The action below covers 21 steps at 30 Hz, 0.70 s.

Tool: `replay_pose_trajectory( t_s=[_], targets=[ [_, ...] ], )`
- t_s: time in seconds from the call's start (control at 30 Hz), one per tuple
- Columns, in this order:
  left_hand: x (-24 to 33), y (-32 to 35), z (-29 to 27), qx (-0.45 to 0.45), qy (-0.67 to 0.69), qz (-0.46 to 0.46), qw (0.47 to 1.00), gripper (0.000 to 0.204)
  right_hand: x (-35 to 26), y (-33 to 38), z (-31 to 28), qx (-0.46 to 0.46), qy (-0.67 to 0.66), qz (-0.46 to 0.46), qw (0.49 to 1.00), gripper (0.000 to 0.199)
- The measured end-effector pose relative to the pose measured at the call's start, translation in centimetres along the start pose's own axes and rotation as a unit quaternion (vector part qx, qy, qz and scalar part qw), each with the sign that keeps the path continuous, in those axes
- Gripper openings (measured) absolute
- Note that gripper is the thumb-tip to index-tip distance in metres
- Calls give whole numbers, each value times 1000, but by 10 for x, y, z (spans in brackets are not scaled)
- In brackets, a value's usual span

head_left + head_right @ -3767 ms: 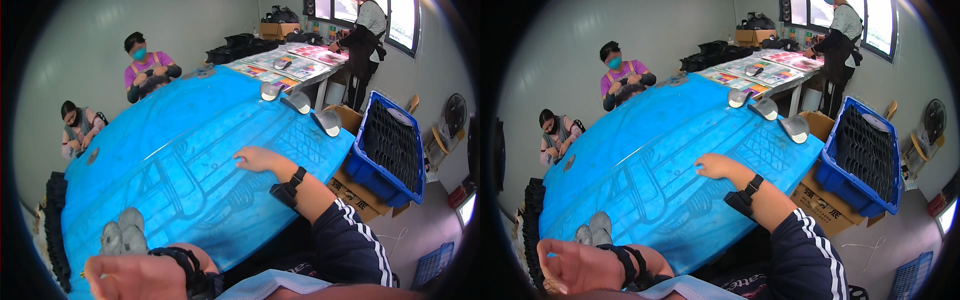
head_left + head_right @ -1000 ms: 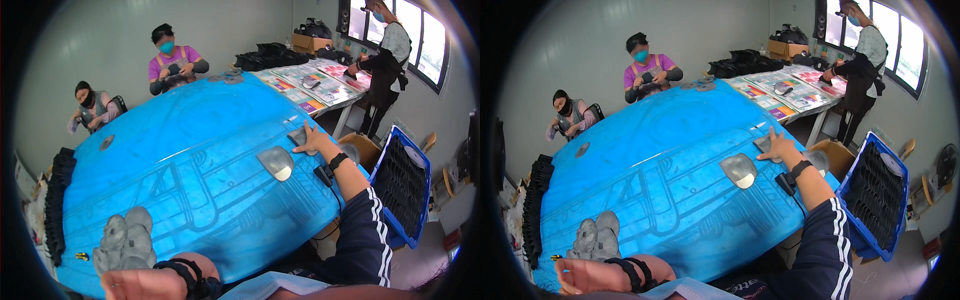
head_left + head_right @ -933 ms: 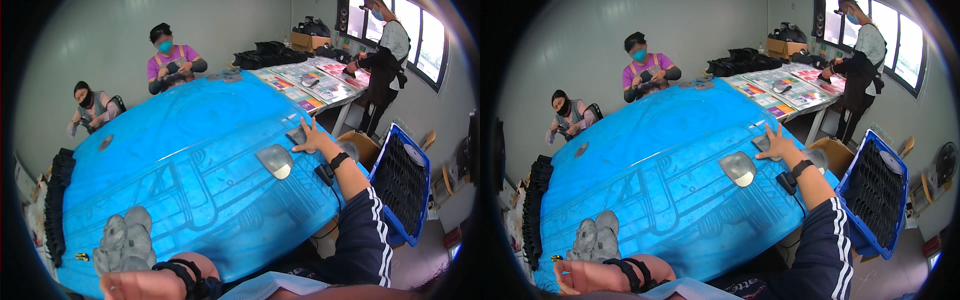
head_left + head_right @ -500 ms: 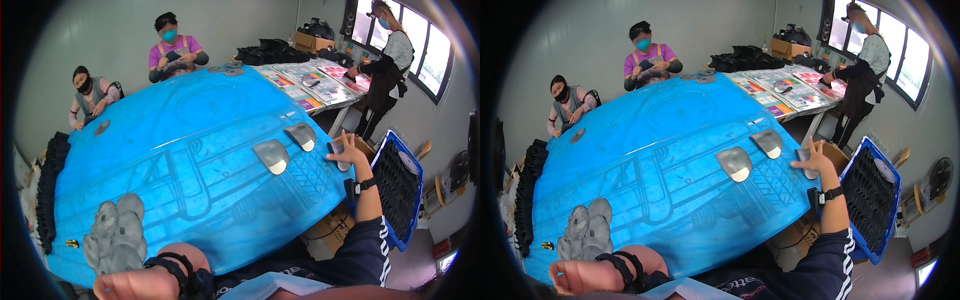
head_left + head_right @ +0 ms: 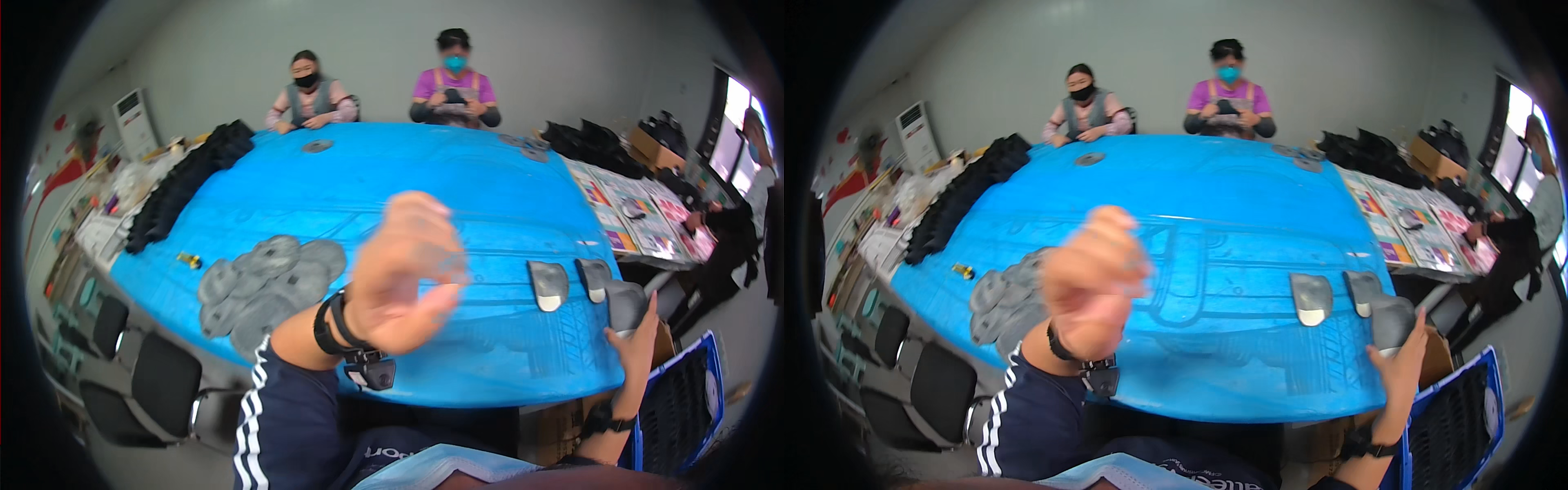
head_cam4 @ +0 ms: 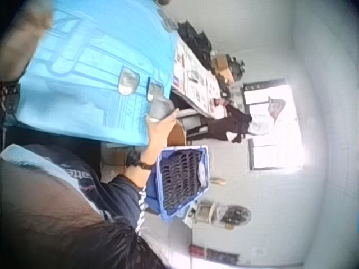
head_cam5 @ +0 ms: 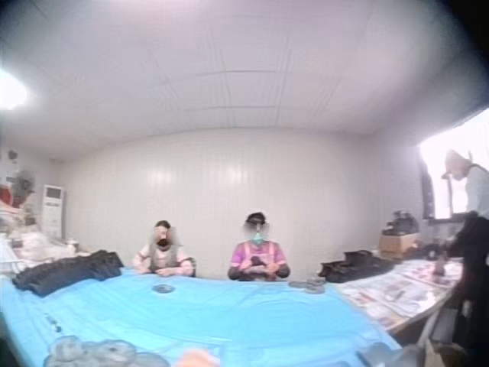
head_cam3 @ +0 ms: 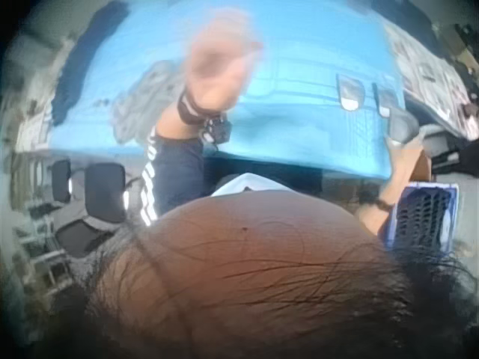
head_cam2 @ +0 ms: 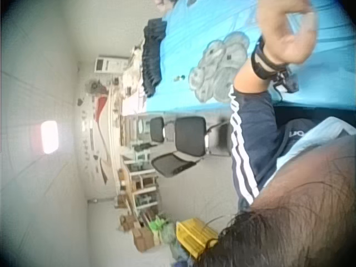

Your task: Arranging and organizing small grey and black shoe components on a blue work surface.

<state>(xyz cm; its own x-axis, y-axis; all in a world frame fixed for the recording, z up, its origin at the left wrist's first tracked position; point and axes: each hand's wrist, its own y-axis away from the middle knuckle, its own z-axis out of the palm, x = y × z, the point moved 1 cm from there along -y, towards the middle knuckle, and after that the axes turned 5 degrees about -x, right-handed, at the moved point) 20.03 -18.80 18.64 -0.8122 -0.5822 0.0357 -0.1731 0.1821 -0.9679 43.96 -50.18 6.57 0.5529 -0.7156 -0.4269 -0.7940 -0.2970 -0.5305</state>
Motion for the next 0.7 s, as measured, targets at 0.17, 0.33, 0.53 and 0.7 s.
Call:
replay_pose_trajectory(
  t_s=[0.17, 0.33, 0.53, 0.7],
  targets=[
    [5, 76, 3, -324, -119, -150, 926, 17, -117, 54, 36, -199, -216, -166, 941, 110],
    [36, 161, -14, -408, -166, -269, 856, 19, -169, 93, 91, -296, -265, -229, 889, 109],
    [89, 215, -83, -156, -413, -371, 817, 25, -163, 120, 114, -259, -177, -300, 901, 120],
    [116, 267, -163, -26, -571, -429, 699, 28, -140, 125, 103, -177, -221, -288, 915, 116]
  ],
)
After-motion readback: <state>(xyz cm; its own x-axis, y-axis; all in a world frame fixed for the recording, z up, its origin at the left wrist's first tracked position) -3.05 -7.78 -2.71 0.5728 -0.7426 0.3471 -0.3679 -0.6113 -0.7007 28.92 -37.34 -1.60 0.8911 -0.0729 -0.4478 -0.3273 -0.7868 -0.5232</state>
